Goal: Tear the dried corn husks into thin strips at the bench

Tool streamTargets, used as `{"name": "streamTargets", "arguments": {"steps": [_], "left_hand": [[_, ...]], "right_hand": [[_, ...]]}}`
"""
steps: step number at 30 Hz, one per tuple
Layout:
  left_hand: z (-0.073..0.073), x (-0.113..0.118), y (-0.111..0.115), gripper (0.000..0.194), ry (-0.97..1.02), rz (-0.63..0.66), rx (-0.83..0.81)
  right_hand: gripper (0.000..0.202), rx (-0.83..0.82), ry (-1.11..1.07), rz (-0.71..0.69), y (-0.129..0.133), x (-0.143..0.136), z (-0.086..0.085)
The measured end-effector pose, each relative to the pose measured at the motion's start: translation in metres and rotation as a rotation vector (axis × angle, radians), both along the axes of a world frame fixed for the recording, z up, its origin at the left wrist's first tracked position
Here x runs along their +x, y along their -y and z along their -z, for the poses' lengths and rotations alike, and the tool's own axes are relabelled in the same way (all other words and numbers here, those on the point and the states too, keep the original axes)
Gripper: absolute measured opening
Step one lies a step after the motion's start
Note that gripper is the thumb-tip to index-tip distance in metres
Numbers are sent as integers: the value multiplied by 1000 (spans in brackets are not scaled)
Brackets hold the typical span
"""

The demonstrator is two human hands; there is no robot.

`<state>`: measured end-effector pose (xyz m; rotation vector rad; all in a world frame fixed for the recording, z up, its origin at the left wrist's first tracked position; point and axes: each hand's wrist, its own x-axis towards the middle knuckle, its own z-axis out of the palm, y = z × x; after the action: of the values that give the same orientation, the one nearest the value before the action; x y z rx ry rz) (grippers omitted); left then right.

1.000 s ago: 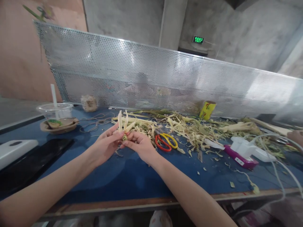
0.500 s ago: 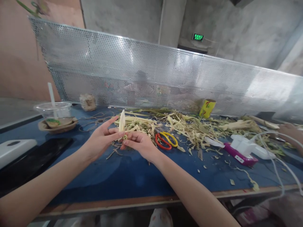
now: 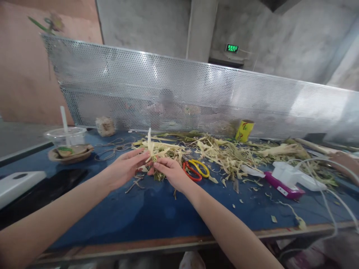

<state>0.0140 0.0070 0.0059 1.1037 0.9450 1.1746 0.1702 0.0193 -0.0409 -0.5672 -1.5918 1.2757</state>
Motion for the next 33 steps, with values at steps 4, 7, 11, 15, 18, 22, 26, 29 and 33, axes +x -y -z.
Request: {"name": "streamTargets", "arguments": {"steps": [4,7,11,15,18,22,26,29,33], "left_hand": [[5,2,-7,94,-20,-8,42],[13,6,-9,96,4,-41,81],[19,7,-8,96,13,-30,143],[19,7,-6,98,5,-35,188],[17,9,-2,97,-24,-61,230],[14,11,5,99,-11,-63,284],[12,13,9,105,109,-102,285],[12,14,9,107,182,-106,205],[17,15,5,102,254,-82,105]], "right_hand": [[32,138,116,161,1,2,-2],[36,205,266,291,4,3,-5],[30,232,354,369,6,2,-5],[16,292,395,342,9,-1,-4],[22,448,564,499,15,-2,-6],[21,682,746,704,24,-3,-9],[25,859,829,767,28,-8,-9],[24,992,851,810,25,-11,-7],[21,1045,856,817,18,-12,-3]]}}
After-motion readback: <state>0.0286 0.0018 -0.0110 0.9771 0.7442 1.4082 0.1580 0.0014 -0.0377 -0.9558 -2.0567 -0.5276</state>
